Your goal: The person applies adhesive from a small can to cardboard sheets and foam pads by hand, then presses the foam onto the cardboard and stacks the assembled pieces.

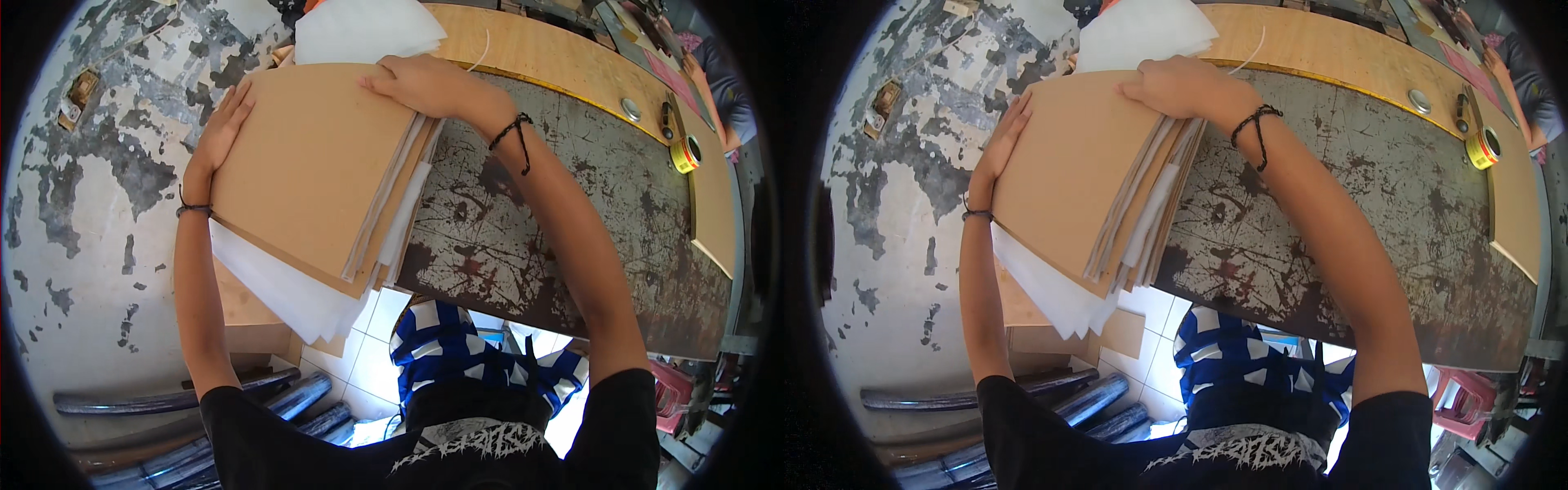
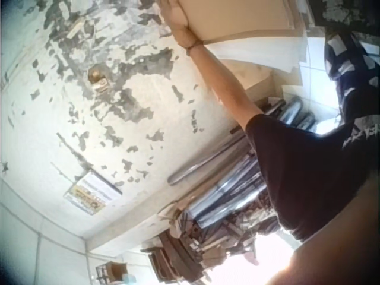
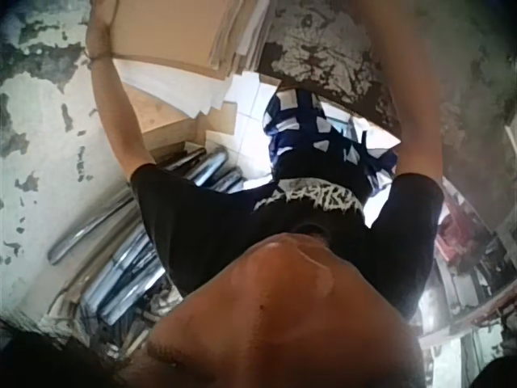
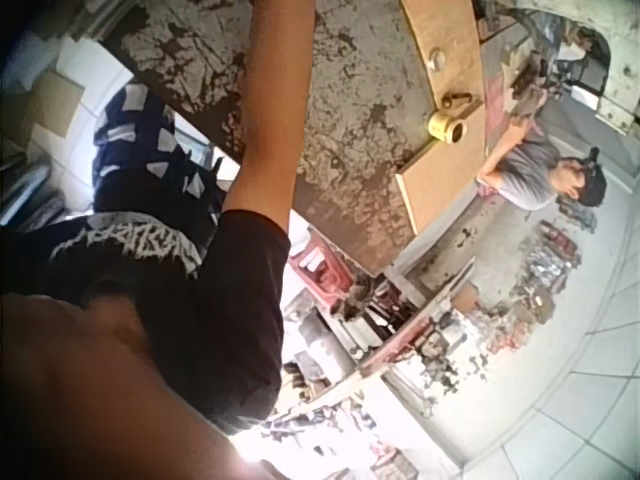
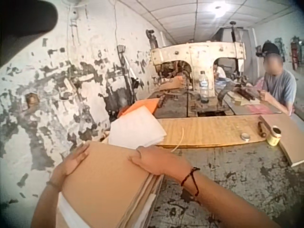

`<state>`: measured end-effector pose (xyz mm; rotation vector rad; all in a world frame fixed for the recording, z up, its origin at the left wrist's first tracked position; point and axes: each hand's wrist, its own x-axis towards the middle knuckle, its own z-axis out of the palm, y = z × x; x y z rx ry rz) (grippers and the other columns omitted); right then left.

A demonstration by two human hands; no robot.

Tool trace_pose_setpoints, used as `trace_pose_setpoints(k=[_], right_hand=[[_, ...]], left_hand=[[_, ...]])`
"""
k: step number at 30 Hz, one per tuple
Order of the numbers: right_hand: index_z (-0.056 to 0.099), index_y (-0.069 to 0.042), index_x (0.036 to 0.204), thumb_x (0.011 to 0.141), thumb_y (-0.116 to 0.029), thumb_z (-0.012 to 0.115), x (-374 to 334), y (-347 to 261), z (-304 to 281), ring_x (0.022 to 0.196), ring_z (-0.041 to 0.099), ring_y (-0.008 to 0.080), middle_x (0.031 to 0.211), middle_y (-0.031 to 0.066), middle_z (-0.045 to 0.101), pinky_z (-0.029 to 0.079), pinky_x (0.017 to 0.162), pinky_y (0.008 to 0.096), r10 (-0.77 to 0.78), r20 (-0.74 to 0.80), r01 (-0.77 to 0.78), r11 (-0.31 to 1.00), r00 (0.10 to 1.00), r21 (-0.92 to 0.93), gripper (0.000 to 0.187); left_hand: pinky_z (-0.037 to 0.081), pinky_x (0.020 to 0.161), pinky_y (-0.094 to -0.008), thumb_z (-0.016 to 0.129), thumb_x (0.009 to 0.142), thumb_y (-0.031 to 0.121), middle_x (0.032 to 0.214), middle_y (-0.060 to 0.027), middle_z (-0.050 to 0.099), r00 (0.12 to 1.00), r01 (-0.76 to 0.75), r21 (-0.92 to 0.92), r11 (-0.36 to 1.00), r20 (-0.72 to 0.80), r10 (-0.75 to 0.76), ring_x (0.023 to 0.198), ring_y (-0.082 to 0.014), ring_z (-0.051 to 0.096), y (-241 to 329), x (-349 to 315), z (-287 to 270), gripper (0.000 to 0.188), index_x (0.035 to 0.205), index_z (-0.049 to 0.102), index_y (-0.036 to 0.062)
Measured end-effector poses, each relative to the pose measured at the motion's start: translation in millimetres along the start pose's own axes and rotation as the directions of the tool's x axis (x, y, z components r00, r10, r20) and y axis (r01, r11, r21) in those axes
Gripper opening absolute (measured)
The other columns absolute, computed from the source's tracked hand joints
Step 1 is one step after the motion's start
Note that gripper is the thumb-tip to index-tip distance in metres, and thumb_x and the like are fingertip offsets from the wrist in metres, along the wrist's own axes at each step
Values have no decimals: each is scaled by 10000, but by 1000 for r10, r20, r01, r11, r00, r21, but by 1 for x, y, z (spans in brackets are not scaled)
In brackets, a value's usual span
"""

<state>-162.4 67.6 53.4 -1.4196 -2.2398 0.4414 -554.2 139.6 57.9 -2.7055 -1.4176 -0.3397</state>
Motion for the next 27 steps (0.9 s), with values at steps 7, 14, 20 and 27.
trace_pose_setpoints(k=[7,14,20,27], right_hand=[[635,-16,1200,1013,-524,388,-3,-1,-12,1044,663,431,1087,255,699,513,929,513,-10,-210,18,999,978,38,595],[696,-100,1062,958,-379,611,-108,50,-70,852,715,297,895,96,745,550,743,426,2,-510,79,987,860,137,310],[732,-92,965,942,-226,692,-258,131,-128,682,684,220,838,70,740,531,645,337,-63,-516,77,997,854,5,143],[763,-63,987,937,-245,728,-385,231,-247,586,580,90,736,49,712,507,594,271,12,-926,-354,926,376,-131,192]], left_hand=[[229,1227,-427,339,1081,325,1643,-132,264,999,-30,34,999,44,29,1507,-393,229,-9,2,-10,502,1556,332,163],[383,1121,-423,343,1022,564,1435,-220,517,909,237,221,946,294,-296,1367,-374,465,14,33,-68,635,1468,481,134],[531,798,-447,557,985,343,1007,-203,716,977,-212,283,935,82,196,946,-396,671,180,146,-119,349,1092,728,57],[538,702,-436,674,796,169,735,-134,648,264,-961,-46,274,158,952,753,-334,658,581,110,-36,93,760,690,85]])
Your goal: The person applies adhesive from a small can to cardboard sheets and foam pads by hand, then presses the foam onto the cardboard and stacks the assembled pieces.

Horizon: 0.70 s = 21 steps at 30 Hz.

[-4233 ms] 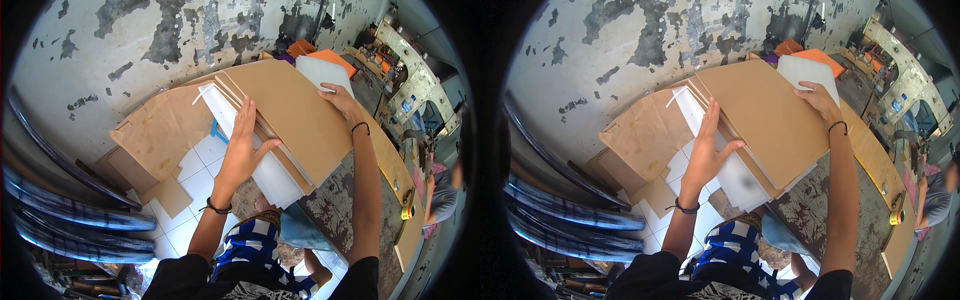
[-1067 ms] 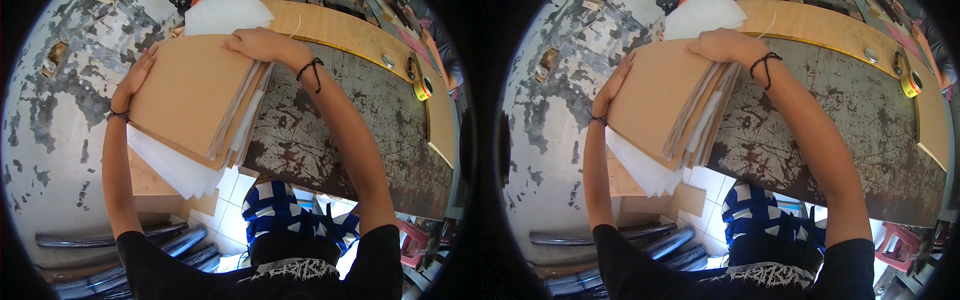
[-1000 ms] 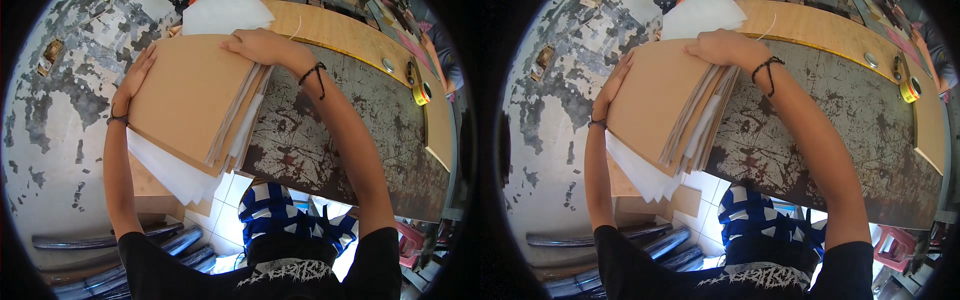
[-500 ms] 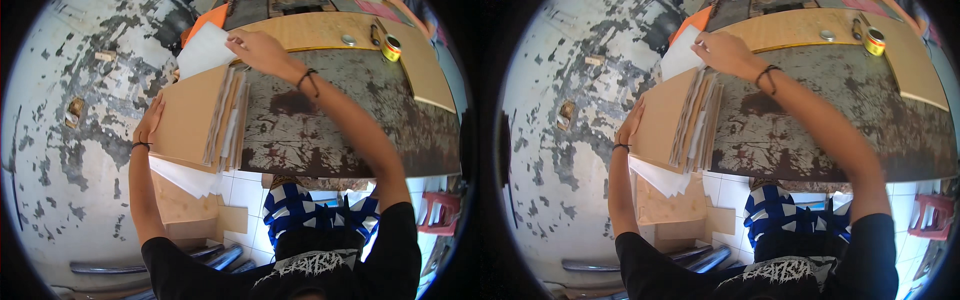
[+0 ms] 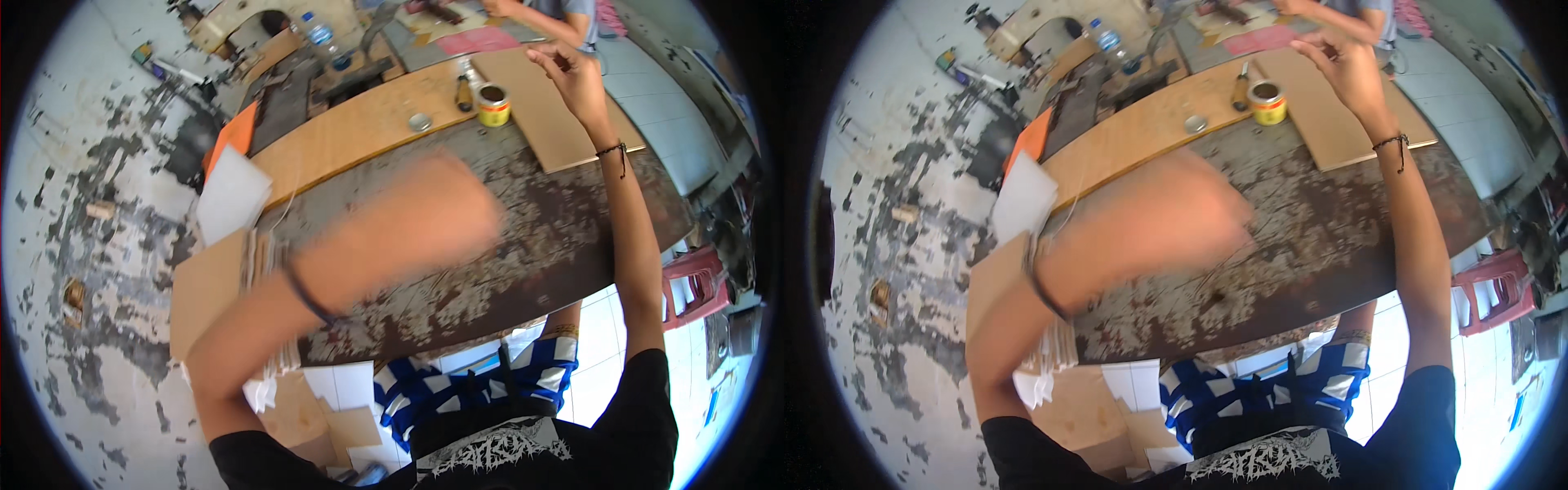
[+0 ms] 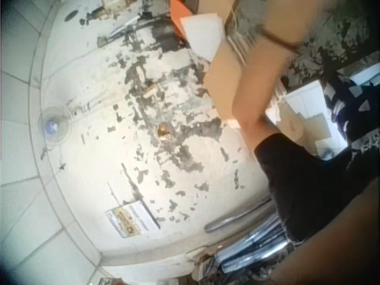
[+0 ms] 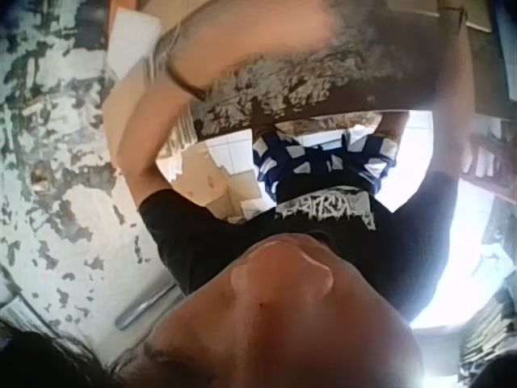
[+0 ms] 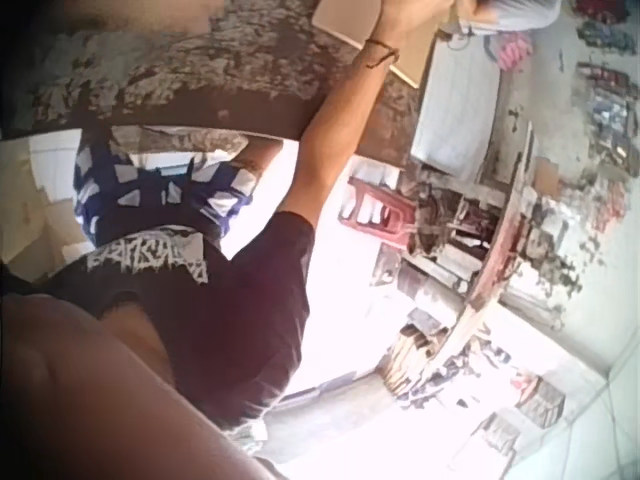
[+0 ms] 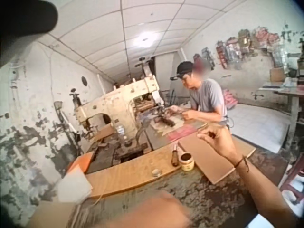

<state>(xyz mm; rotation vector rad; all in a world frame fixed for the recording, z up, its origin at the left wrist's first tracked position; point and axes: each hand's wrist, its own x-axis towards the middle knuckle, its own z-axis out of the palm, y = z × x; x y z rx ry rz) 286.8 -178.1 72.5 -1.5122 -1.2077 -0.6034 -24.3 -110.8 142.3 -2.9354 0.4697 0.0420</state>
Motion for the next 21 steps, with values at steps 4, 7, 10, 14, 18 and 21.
trace_pose_setpoints(k=[4,7,10,14,18,21], right_hand=[[763,-70,1014,897,-303,758,1,76,-20,742,732,202,848,115,758,559,682,336,257,-31,-259,957,966,-129,261],[771,-112,1016,909,-367,714,-8,118,-35,884,740,297,934,151,755,568,768,388,406,-32,-392,857,914,-333,283],[753,-127,1086,926,-411,660,-18,123,-30,990,718,317,1041,165,742,556,847,411,589,-17,-532,717,808,-449,339],[673,-139,1262,921,-469,618,-23,132,-39,1100,681,335,1194,154,711,530,936,450,686,48,-518,592,726,-617,478],[630,-135,1307,894,-506,636,-20,120,-32,1098,679,355,1190,129,716,532,934,477,669,47,-431,528,741,-731,555],[645,-134,1275,887,-462,666,-21,112,-26,1079,684,368,1139,149,726,539,919,482,666,12,-434,500,746,-749,509]], left_hand=[[493,831,-389,629,841,222,922,-126,679,792,-535,-199,821,-457,406,970,-321,659,134,71,86,213,930,717,51],[473,859,-370,609,883,265,991,-94,667,748,-637,-248,730,-427,508,981,-262,634,161,87,131,251,1003,712,69],[445,864,-354,574,923,266,922,-66,675,840,-432,127,893,-303,450,903,-223,639,158,77,153,244,1020,704,83],[438,898,-362,562,925,241,883,-58,693,787,-610,-1,792,-120,606,882,-202,648,159,81,150,205,984,706,108],[433,927,-381,563,920,246,906,-47,717,774,-632,-145,761,-173,609,885,-204,651,163,82,159,219,921,735,111],[384,779,-331,611,864,257,736,38,692,739,-584,69,809,-367,565,717,-141,596,164,83,172,191,747,737,175]])
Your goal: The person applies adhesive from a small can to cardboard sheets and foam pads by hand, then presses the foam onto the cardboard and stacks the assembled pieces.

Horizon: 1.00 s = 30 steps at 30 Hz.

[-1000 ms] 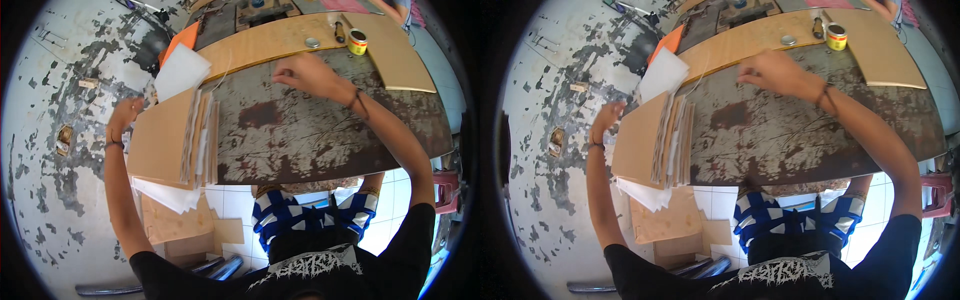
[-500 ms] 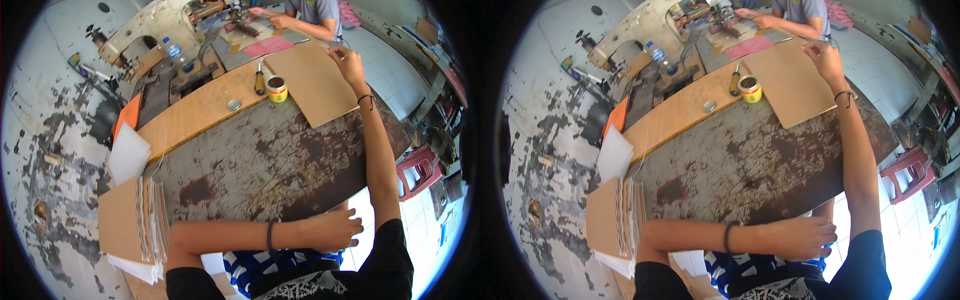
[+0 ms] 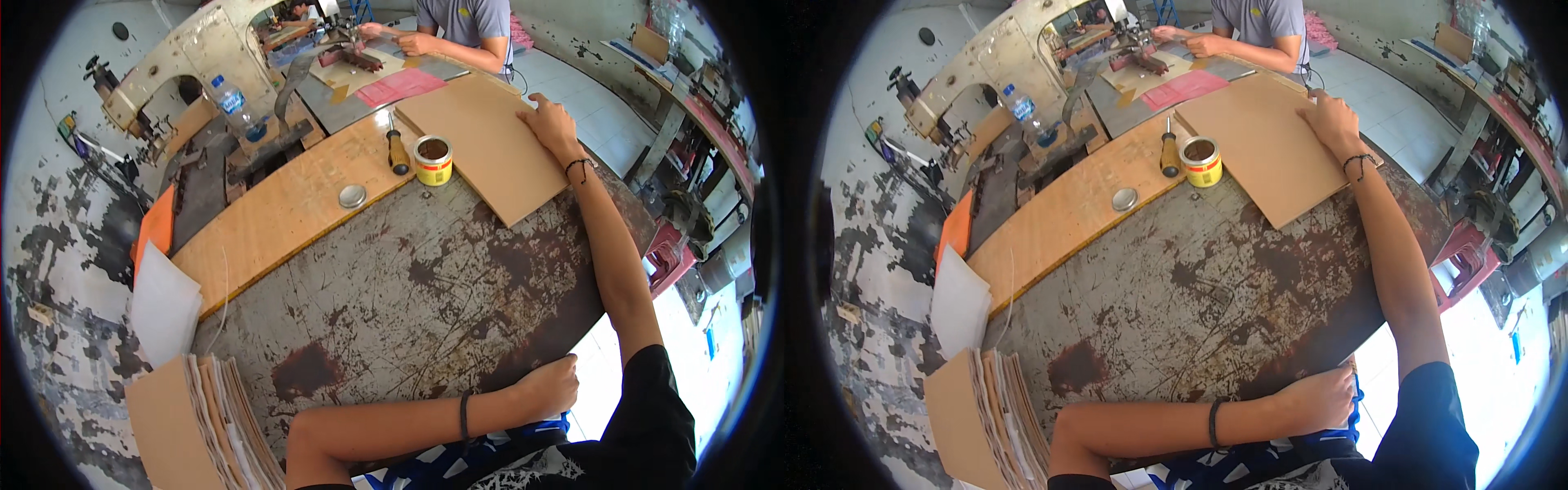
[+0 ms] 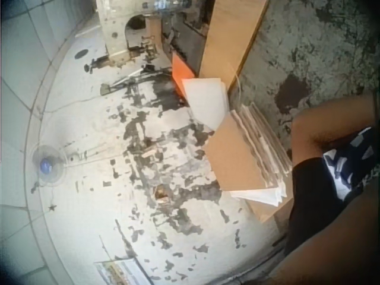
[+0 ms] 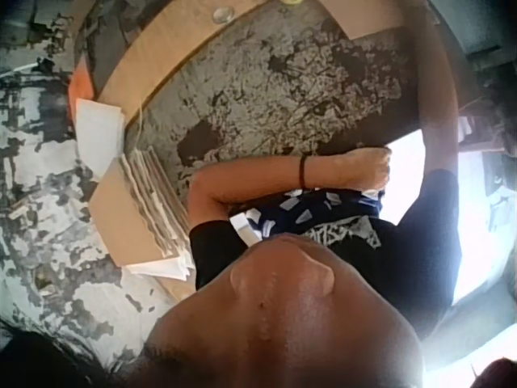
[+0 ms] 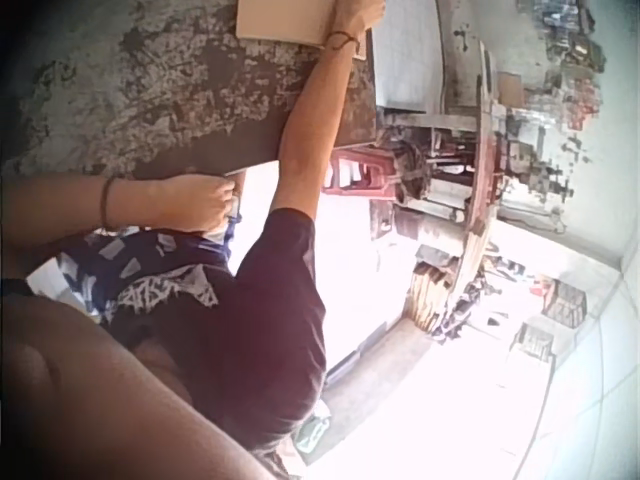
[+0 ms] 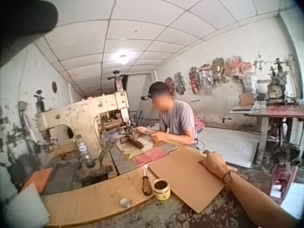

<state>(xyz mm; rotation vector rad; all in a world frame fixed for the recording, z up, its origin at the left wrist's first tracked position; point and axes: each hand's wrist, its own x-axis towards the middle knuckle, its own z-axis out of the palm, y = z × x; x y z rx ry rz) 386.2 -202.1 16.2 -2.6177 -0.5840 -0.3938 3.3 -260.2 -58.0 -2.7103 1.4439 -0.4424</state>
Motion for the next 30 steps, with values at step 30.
trace_pose_setpoints(k=[30], right_hand=[[572,-62,1368,865,-394,746,71,58,51,873,730,241,1044,188,742,562,805,361,-57,137,-1,920,989,393,627]], left_hand=[[378,787,-365,640,810,227,780,34,732,990,-4,-2,1000,144,4,744,-166,616,6,14,4,143,813,780,201]])
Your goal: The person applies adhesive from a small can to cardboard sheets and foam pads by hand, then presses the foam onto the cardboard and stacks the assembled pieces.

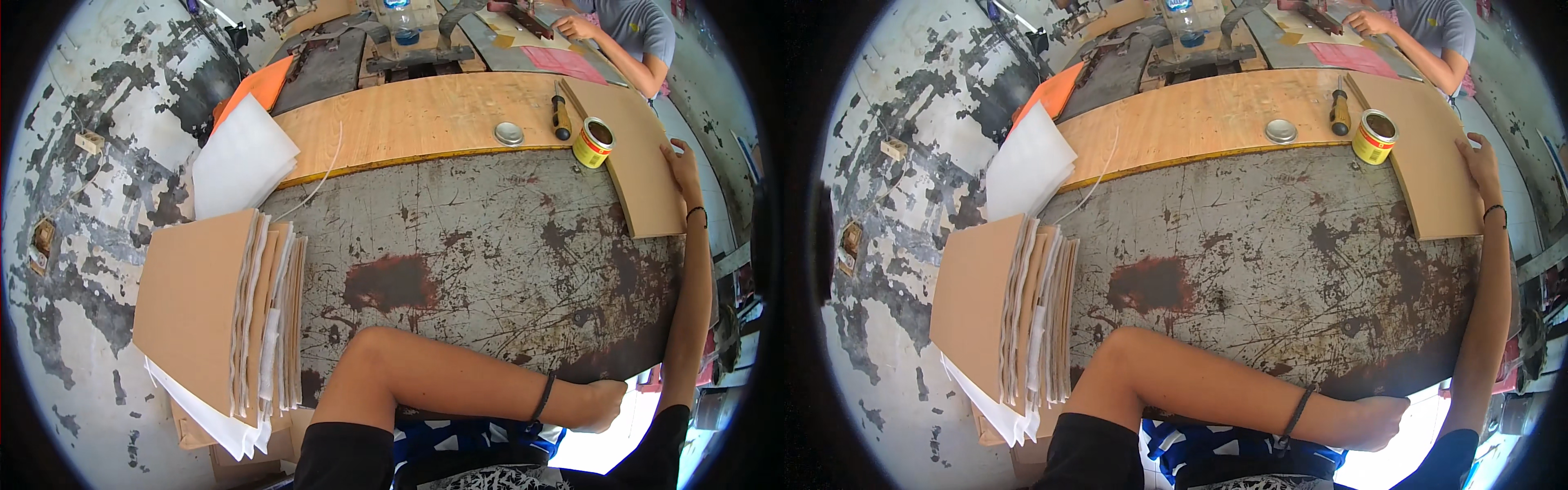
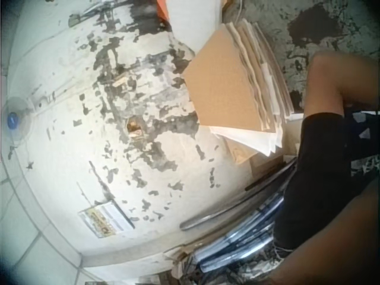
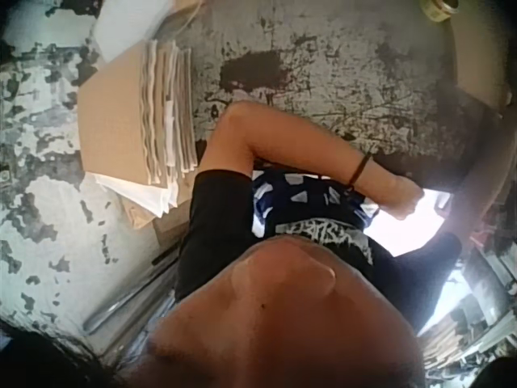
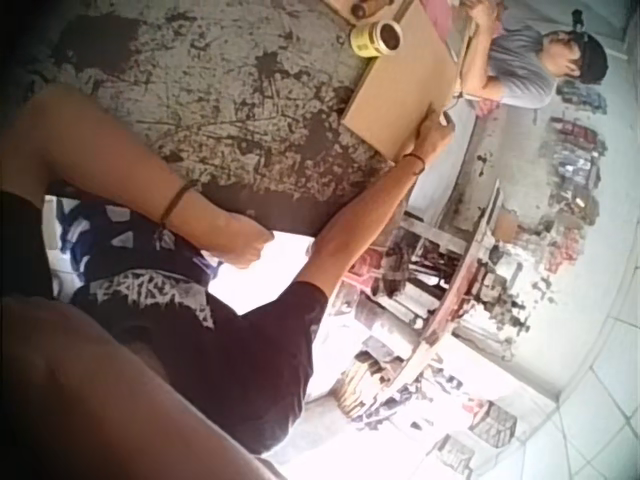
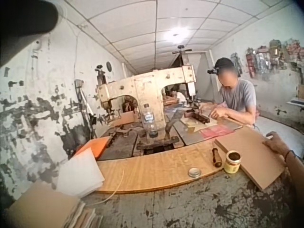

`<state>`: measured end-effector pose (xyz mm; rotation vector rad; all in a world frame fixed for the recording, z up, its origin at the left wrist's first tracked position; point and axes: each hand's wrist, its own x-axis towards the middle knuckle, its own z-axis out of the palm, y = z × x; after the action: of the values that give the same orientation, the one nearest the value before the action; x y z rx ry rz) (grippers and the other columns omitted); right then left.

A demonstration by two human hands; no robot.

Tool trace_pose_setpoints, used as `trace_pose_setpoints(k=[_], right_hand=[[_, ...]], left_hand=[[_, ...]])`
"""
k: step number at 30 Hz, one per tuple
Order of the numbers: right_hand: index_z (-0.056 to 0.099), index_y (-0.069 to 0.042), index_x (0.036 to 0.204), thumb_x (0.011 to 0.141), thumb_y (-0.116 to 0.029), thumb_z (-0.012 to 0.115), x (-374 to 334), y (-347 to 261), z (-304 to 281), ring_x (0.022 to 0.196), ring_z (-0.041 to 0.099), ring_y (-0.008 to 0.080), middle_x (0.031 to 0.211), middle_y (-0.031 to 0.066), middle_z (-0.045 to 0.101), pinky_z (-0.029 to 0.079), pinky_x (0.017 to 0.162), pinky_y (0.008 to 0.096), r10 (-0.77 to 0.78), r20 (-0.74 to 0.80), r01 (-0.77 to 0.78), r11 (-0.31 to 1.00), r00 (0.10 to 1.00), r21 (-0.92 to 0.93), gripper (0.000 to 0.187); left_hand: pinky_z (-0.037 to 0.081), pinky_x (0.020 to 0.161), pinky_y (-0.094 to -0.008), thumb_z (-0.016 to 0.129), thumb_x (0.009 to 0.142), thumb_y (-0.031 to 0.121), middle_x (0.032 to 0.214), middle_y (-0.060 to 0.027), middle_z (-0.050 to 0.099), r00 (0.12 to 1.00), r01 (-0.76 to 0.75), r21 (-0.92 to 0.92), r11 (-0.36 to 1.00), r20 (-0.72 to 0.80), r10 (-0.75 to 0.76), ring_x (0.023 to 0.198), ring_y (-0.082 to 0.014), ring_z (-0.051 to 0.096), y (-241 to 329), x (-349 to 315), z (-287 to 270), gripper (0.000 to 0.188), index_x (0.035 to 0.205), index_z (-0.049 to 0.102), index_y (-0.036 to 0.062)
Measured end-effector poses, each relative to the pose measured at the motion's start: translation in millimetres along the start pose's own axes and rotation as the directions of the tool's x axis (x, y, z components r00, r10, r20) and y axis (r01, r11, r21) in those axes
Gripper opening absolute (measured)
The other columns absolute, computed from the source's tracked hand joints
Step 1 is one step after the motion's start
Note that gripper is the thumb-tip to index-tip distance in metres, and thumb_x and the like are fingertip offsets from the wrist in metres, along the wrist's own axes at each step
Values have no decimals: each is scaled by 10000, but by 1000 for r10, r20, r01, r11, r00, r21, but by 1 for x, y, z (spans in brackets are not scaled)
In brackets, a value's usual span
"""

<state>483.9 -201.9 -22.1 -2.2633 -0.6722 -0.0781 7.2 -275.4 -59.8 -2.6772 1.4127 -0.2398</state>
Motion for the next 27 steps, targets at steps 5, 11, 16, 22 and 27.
trace_pose_setpoints(k=[5,11,16,22,27], right_hand=[[600,-77,1324,865,-311,729,-11,-2,-1,859,729,241,1021,174,750,560,794,362,-122,-75,130,985,990,117,531],[629,-137,1306,905,-383,588,-14,-15,7,1070,679,346,1173,194,708,482,998,465,-174,-118,112,905,978,-411,472],[605,-90,1352,895,-486,579,-42,-52,11,1213,608,377,1298,230,644,438,1066,463,0,-62,-22,933,998,-359,605],[702,-53,1217,895,-504,584,-47,-47,-21,1167,640,382,1259,208,674,496,999,464,202,15,-182,911,979,-369,567],[729,-51,1165,922,-399,553,-46,-30,-30,1127,659,381,1185,212,703,508,992,444,58,31,-45,943,998,-329,459]], left_hand=[[407,865,-392,642,802,191,774,25,716,997,12,-51,999,-70,-16,819,-183,631,-1,-7,-11,133,822,773,177],[397,1045,-578,583,840,143,1071,-167,623,698,322,-207,924,-607,-379,1175,-356,543,-53,-11,-41,267,1031,681,-16],[300,1149,-555,647,919,276,1415,-243,498,546,746,-130,653,-443,-712,1386,-378,419,-106,-43,-41,599,1396,473,-41],[214,1221,-498,629,938,362,1513,-370,339,344,811,-348,471,-369,-864,1454,-452,306,-138,-64,-25,850,1457,255,-197],[199,1222,-507,585,952,432,1510,-399,320,376,820,-360,445,-247,-893,1459,-456,304,-140,-64,-20,902,1465,217,-211]])
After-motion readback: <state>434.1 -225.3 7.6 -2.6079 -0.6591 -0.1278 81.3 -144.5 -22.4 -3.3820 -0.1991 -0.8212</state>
